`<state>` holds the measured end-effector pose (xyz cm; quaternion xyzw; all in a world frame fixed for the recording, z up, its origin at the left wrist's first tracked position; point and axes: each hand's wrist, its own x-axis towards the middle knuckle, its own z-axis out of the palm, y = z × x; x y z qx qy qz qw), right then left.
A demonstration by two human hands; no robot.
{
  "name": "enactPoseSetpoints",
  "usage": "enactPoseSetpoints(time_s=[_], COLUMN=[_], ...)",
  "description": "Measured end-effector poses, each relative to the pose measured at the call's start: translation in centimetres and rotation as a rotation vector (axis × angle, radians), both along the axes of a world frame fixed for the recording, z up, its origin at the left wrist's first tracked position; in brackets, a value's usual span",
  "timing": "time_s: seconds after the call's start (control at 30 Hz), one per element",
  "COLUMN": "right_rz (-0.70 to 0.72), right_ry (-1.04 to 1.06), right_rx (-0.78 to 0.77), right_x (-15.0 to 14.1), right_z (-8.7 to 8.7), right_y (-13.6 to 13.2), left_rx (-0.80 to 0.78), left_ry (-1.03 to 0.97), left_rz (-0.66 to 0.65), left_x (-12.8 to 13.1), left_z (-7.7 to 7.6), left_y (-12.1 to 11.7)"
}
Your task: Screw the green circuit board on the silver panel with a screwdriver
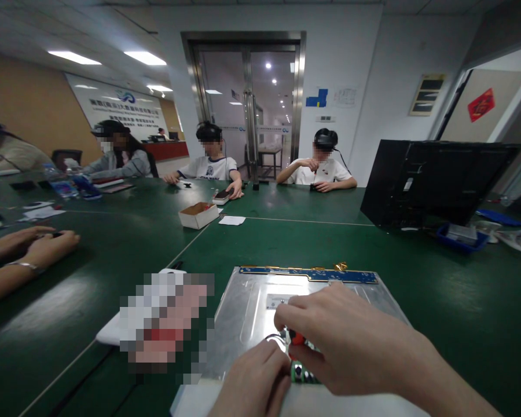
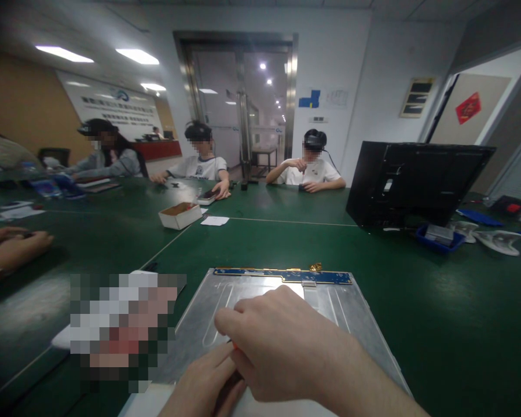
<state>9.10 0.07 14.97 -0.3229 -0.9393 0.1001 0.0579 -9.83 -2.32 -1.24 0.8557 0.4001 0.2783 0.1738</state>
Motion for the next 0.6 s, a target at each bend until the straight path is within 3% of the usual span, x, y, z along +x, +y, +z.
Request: enactPoseSetpoints(time_s=[0.6], right_rz=[-0.026], right_ry=[0.002], right_rx=[0.035], right_x=[-0.14], right_z=[-0.35], right_y=[0.00], left_rx=[-0.062], left_ry=[0.008], left_rz=[0.027], left_x=[0.17], left_z=[0.82], left_y=[-0.38])
